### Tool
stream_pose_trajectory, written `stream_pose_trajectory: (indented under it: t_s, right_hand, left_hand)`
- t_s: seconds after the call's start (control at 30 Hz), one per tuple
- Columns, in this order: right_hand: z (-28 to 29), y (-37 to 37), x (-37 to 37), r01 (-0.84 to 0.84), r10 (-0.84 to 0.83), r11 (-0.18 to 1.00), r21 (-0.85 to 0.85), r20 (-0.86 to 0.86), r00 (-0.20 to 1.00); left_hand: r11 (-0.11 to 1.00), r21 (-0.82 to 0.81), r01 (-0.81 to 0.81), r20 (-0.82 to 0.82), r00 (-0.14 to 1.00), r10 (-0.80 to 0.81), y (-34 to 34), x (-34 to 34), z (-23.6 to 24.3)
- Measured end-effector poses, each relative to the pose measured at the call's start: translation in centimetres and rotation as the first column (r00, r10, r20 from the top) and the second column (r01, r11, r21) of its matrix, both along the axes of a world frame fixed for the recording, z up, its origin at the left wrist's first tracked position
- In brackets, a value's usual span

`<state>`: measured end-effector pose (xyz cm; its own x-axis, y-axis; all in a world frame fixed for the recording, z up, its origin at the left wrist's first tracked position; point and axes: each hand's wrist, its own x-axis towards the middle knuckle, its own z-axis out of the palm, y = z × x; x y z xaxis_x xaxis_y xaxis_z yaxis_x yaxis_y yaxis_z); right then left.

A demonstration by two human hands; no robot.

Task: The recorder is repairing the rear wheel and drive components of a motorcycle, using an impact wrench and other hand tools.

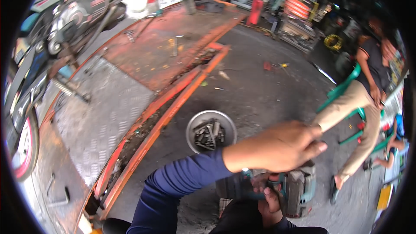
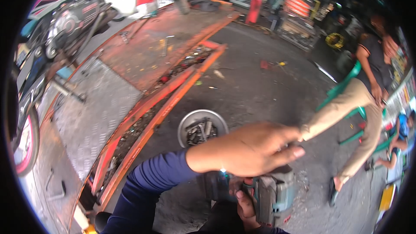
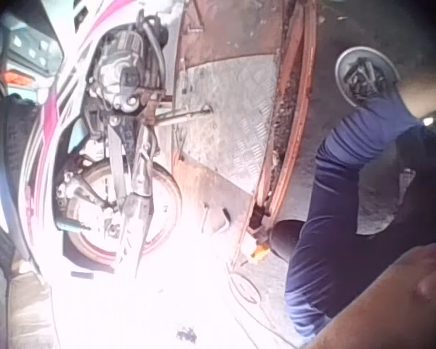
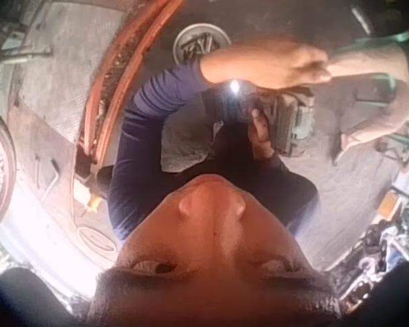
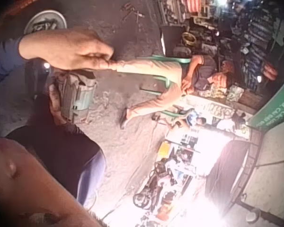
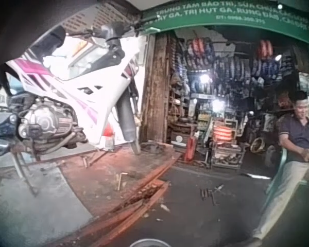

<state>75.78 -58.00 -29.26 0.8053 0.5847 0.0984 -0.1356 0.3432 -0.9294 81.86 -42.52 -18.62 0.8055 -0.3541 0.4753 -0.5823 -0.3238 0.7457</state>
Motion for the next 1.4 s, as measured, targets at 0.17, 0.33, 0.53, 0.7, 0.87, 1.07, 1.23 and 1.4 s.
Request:
stream_pose_trajectory:
  t_s: [0.17,0.33,0.53,0.7,0.87,1.07,1.23,1.4]
  right_hand:
    - [1.0,-1.9,0.2,0.120,-0.104,0.979,0.167,-0.100,0.990]
    - [1.4,-3.6,-0.5,0.280,-0.269,0.941,0.188,-0.079,0.960]
    - [1.2,-4.7,-0.4,0.256,-0.254,0.944,0.209,-0.035,0.966]
    - [0.9,-4.9,-0.2,0.280,-0.282,0.915,0.289,-0.035,0.959]
    - [1.4,-5.0,-0.2,0.373,-0.341,0.883,0.284,-0.158,0.927]
    - [1.7,-5.2,-0.5,0.391,-0.356,0.887,0.246,-0.178,0.918]
    - [1.3,-5.4,-0.9,0.397,-0.378,0.888,0.233,-0.121,0.918]
    - [0.9,-5.6,-1.0,0.416,-0.403,0.900,0.128,-0.118,0.908]
  left_hand:
    - [0.933,0.041,-0.358,-0.254,0.899,0.356,6.1,5.1,-10.1]
    - [0.696,0.503,-0.512,-0.428,0.553,0.715,12.5,5.0,-29.7]
    - [0.526,0.725,-0.444,-0.284,0.503,0.816,10.8,3.1,-41.3]
    - [0.478,0.742,-0.471,-0.264,0.450,0.853,10.5,3.6,-42.0]
    - [0.533,0.707,-0.465,-0.355,0.419,0.836,11.4,3.9,-43.5]
    - [0.584,0.564,-0.584,-0.566,0.242,0.788,13.5,4.8,-46.3]
    - [0.594,0.500,-0.630,-0.535,0.315,0.784,14.5,4.5,-47.2]
    - [0.473,0.633,-0.613,-0.327,0.342,0.881,13.2,3.8,-45.3]
